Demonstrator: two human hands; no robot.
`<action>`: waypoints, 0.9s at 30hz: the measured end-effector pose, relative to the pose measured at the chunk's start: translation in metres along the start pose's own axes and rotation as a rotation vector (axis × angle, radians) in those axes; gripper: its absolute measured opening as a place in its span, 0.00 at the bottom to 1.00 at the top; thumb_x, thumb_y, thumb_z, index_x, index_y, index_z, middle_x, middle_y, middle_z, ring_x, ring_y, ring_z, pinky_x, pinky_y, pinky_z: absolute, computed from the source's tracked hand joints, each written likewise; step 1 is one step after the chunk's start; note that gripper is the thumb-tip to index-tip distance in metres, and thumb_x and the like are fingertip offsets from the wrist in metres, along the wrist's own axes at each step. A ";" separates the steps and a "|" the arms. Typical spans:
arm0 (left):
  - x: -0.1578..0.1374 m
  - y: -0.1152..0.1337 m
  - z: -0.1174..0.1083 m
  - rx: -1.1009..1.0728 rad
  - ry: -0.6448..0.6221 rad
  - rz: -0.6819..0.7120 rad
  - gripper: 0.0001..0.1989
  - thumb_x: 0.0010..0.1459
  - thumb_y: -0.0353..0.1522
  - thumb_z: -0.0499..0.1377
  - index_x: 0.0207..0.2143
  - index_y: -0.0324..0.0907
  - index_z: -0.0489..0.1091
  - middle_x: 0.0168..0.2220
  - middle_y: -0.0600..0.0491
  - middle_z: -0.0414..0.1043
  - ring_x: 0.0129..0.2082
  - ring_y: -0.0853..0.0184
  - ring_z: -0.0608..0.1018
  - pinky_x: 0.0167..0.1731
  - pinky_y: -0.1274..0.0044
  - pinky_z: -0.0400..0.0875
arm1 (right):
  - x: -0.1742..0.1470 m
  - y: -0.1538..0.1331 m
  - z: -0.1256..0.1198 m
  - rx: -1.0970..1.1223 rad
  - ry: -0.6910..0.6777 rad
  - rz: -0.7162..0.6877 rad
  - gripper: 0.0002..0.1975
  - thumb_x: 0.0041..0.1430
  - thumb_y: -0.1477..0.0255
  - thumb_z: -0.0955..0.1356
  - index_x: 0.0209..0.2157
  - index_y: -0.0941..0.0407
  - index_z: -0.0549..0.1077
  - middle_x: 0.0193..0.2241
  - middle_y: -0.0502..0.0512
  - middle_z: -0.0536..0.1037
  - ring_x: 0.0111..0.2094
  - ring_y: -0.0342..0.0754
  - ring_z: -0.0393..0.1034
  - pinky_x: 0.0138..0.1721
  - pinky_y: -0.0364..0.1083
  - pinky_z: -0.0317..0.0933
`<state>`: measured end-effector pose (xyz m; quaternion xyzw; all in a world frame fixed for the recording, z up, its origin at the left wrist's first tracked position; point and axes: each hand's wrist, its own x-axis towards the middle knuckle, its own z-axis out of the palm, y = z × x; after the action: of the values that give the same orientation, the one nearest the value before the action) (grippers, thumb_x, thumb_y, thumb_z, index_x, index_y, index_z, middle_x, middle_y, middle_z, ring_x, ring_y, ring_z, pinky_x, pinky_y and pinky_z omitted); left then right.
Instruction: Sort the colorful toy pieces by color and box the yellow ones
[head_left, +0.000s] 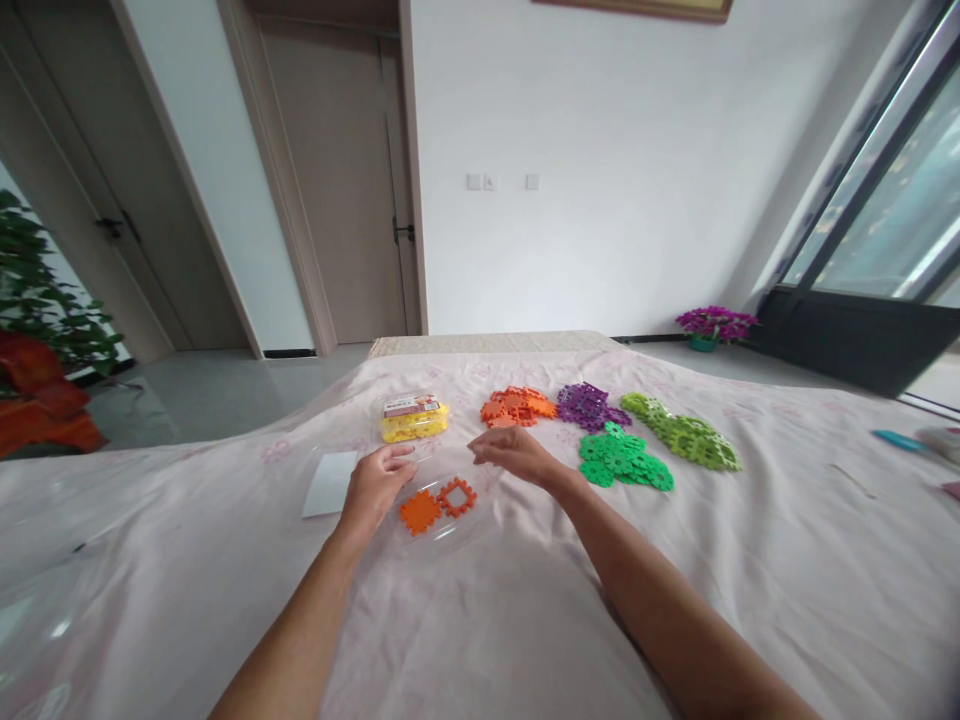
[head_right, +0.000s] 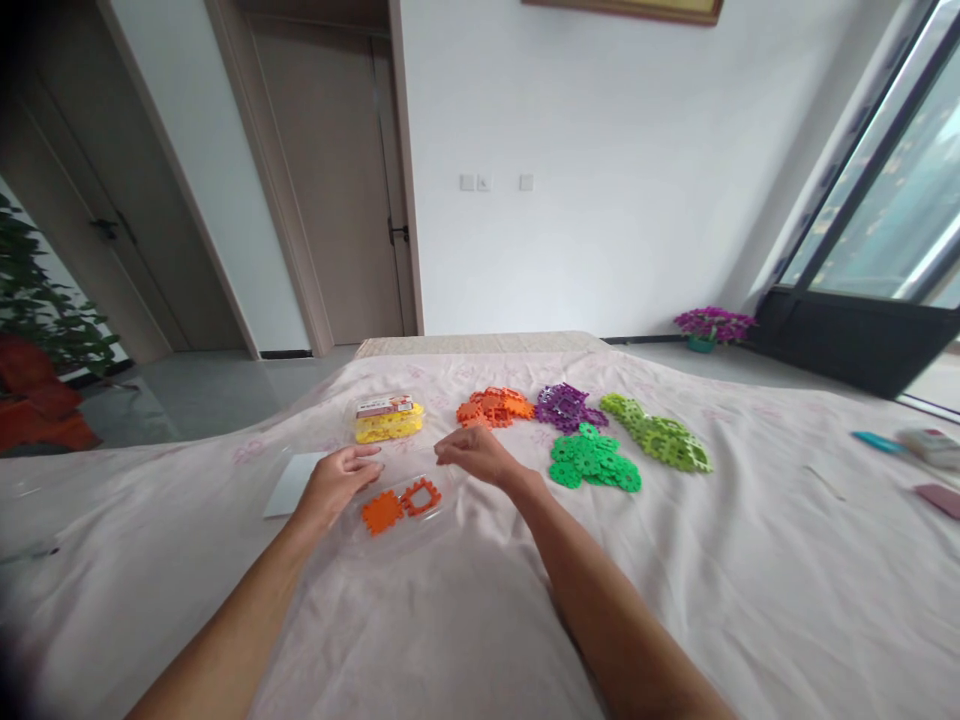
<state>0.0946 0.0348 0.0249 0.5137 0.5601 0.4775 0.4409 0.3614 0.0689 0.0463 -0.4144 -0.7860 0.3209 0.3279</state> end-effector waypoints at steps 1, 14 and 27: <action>-0.002 0.001 0.000 -0.059 -0.030 -0.014 0.28 0.44 0.39 0.68 0.48 0.38 0.73 0.37 0.45 0.80 0.38 0.58 0.80 0.41 0.71 0.71 | 0.001 0.006 -0.004 -0.023 0.106 0.040 0.18 0.63 0.60 0.64 0.34 0.57 0.80 0.36 0.56 0.81 0.37 0.50 0.74 0.39 0.46 0.67; -0.015 -0.007 0.008 -0.496 -0.129 -0.029 0.25 0.50 0.37 0.66 0.50 0.42 0.68 0.46 0.46 0.78 0.47 0.60 0.80 0.56 0.66 0.67 | -0.001 0.083 -0.017 -0.771 0.535 0.167 0.29 0.64 0.64 0.63 0.65 0.56 0.60 0.64 0.62 0.61 0.62 0.57 0.54 0.62 0.55 0.52; -0.010 -0.012 0.006 -0.423 -0.181 -0.021 0.23 0.48 0.38 0.67 0.47 0.39 0.72 0.44 0.44 0.79 0.47 0.59 0.80 0.57 0.64 0.66 | 0.010 0.060 0.004 -0.840 0.246 0.087 0.21 0.64 0.65 0.65 0.58 0.49 0.70 0.60 0.56 0.69 0.64 0.56 0.52 0.63 0.56 0.45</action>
<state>0.0993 0.0250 0.0124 0.4448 0.4108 0.5317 0.5922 0.3800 0.1038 0.0001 -0.5797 -0.7851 -0.0649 0.2085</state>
